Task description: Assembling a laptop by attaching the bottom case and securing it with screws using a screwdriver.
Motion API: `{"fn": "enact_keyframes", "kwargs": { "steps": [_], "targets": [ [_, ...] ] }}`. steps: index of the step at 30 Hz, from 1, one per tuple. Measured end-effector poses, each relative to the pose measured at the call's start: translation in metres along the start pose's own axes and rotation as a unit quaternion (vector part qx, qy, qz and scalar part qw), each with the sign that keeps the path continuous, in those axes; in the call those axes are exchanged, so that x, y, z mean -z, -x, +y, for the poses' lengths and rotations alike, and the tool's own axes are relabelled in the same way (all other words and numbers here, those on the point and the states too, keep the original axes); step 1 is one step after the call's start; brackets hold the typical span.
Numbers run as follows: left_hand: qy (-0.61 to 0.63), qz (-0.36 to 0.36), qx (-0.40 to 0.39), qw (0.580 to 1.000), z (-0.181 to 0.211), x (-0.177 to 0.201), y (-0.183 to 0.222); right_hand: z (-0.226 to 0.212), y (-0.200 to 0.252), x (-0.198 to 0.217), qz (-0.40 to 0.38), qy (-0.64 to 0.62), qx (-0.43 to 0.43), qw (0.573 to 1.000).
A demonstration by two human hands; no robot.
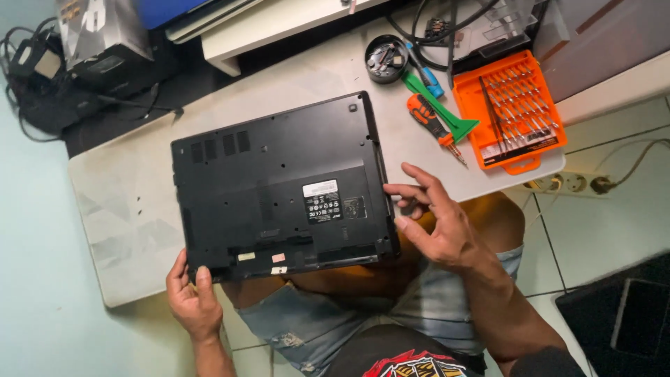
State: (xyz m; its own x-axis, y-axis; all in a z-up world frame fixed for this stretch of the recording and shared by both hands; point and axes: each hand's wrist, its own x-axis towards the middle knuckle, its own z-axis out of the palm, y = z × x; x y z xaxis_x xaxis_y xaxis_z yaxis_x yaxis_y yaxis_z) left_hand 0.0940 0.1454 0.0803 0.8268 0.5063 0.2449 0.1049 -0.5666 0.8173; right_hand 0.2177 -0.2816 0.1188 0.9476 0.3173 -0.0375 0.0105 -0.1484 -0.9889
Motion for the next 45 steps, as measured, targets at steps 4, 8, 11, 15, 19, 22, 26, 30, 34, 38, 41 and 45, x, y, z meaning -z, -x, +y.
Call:
{"fn": "enact_keyframes", "kwargs": {
  "steps": [4, 8, 11, 15, 19, 22, 26, 30, 34, 38, 41, 45],
  "targets": [
    [-0.025, 0.011, -0.001, 1.0, -0.004, 0.005, -0.002, 0.002, -0.007, -0.004, 0.02, 0.022, 0.007, 1.0],
    [0.066, -0.059, -0.039, 0.995, -0.01, 0.022, -0.009, 0.001, -0.004, 0.002, -0.014, 0.108, 0.089, 0.99],
    [0.01, -0.116, -0.05, 0.992, -0.011, 0.037, -0.012, 0.0, 0.002, -0.004, -0.025, 0.157, 0.125, 0.979],
    [-0.043, -0.144, -0.055, 0.987, -0.023, 0.04, -0.01, -0.009, 0.009, -0.011, -0.036, 0.185, 0.132, 0.973],
    [-0.029, -0.123, -0.06, 0.99, -0.011, 0.033, -0.005, -0.005, 0.011, -0.011, -0.039, 0.182, 0.125, 0.975],
    [-0.019, -0.114, -0.081, 0.99, -0.016, 0.029, -0.006, -0.01, 0.011, -0.015, -0.042, 0.213, 0.127, 0.968],
    [-0.026, -0.106, -0.098, 0.989, -0.023, 0.027, -0.002, -0.005, 0.02, -0.017, -0.036, 0.198, 0.121, 0.972],
    [-0.031, -0.067, -0.112, 0.991, -0.025, 0.019, 0.003, 0.001, 0.025, -0.027, -0.019, 0.221, 0.125, 0.967],
    [-0.013, -0.043, -0.122, 0.991, -0.046, 0.018, 0.01, -0.004, 0.025, -0.027, -0.034, 0.248, 0.133, 0.959],
    [-0.004, -0.026, -0.13, 0.991, -0.041, 0.01, 0.006, -0.012, 0.023, -0.032, -0.035, 0.292, 0.156, 0.943],
    [-0.006, -0.022, -0.132, 0.991, -0.032, 0.012, 0.007, -0.011, 0.025, -0.039, -0.028, 0.317, 0.171, 0.932],
    [-0.039, -0.038, -0.13, 0.99, -0.019, 0.02, 0.005, -0.006, 0.028, -0.043, -0.003, 0.332, 0.175, 0.927]
  ]
}}
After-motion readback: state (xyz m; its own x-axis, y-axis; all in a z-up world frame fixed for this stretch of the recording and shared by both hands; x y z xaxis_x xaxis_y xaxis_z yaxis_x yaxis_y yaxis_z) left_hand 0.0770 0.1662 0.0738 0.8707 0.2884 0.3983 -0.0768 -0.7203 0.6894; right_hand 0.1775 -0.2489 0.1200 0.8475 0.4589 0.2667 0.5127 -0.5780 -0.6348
